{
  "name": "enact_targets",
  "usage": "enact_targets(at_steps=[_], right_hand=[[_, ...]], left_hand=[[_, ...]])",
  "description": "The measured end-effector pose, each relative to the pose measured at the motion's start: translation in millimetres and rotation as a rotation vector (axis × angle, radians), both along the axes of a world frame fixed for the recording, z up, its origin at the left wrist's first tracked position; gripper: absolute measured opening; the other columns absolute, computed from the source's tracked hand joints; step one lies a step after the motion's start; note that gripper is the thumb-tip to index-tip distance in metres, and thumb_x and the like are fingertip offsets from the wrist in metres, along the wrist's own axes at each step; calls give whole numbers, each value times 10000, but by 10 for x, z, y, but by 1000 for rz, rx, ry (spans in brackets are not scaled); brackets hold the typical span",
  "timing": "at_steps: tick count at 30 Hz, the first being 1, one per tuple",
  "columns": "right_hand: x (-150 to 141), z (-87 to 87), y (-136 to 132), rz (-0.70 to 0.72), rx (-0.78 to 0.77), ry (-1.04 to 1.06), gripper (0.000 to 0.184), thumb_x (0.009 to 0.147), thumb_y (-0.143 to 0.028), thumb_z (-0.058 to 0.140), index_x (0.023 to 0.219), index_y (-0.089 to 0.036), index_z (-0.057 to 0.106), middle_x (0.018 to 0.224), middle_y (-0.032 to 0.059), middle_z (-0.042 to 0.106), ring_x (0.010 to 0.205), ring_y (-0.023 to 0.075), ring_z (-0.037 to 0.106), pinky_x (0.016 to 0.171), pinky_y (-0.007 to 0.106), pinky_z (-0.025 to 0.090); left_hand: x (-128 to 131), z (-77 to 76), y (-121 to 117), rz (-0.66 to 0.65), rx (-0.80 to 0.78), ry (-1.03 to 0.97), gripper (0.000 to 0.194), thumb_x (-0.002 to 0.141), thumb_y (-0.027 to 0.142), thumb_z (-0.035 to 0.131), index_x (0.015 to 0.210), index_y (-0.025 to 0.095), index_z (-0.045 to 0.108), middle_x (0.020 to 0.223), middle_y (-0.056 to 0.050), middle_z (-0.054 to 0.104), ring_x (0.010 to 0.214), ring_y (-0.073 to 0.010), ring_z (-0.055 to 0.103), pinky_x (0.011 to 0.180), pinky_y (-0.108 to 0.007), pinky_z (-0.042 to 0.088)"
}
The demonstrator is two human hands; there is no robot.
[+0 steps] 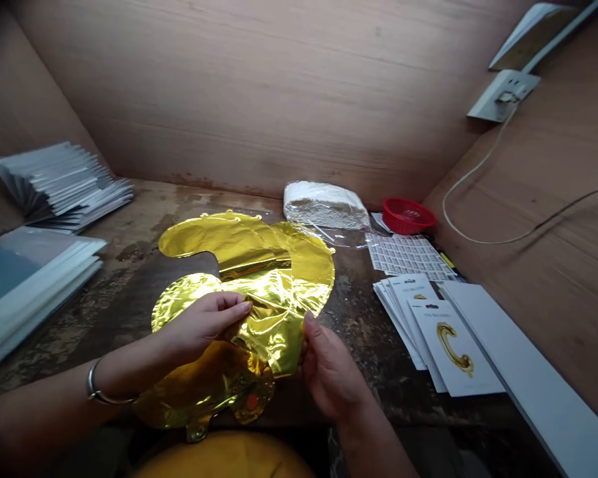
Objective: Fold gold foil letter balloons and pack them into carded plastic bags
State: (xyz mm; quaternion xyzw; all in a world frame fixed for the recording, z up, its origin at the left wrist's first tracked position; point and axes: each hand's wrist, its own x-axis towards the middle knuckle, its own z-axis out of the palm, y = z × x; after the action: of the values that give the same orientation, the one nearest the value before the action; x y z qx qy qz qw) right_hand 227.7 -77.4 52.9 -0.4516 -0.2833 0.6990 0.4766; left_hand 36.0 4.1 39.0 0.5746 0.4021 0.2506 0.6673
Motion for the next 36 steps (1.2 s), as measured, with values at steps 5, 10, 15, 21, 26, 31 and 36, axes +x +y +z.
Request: enact_targets(at_steps=[5, 10, 15, 21, 26, 31, 36], right_hand=[[81, -88, -85, -7, 42, -70, 368, 734, -443, 774, 938, -142, 722, 772, 42, 711, 575, 133, 602, 567, 254, 518], [440, -170, -283, -169, 114, -179, 308, 802, -435, 722, 890, -140, 733, 694, 18, 694, 584, 133, 613, 605, 250, 518], [906, -137, -714, -592, 138, -230, 302, 783, -407, 748, 958, -163, 721, 826, 42, 730, 704, 180, 664, 629, 285, 557], [1298, -32, -1186, -1125, -41, -203, 451, 507, -366, 917, 867, -176, 722, 872, 33, 747, 700, 195, 688, 599, 293, 609], [1627, -74, -1466, -1294, -116, -179, 505, 426, -322, 941, 850, -188, 700, 832, 3, 745, 671, 190, 690, 611, 306, 632], [1709, -69, -1448, -1303, -52, -179, 508, 453, -338, 942, 866, -182, 692, 855, 2, 739, 705, 176, 687, 633, 290, 631], [1570, 15, -1313, -1299, 20, -167, 502, 472, -337, 942, 874, -183, 684, 831, -12, 725, 646, 130, 651, 600, 255, 619]], left_hand=[[204, -38, -32, -83, 5, 27, 439, 784, 570, 572, 608, 188, 447, 522, 71, 384, 464, -76, 328, 464, -203, 288], [395, 12, 181, -212, 377, 256, 379, 896, 485, 461, 739, 167, 593, 668, -15, 616, 605, -151, 580, 581, -255, 456], [1238, -31, 353, -328, 1252, 329, 382, 937, 237, 410, 1286, 169, 549, 1297, -122, 606, 1174, -253, 571, 988, -419, 440], [2724, -125, 181, -773, 1636, 190, 438, 970, 212, 384, 1402, 149, 420, 1518, -123, 367, 1422, -299, 279, 1121, -574, 208], [3200, -243, 123, -923, 1667, 161, 192, 925, 292, 531, 997, 191, 678, 1020, -80, 721, 1082, -243, 614, 1099, -477, 266], [3216, -239, 203, -837, 1625, 143, 714, 788, 534, 671, 1382, 195, 467, 1455, -181, 423, 1331, -393, 357, 1073, -548, 236], [3209, -148, 313, -1000, 1530, 147, 968, 567, 689, 756, 1371, 226, 481, 1316, -145, 539, 1191, -385, 455, 1005, -509, 333]])
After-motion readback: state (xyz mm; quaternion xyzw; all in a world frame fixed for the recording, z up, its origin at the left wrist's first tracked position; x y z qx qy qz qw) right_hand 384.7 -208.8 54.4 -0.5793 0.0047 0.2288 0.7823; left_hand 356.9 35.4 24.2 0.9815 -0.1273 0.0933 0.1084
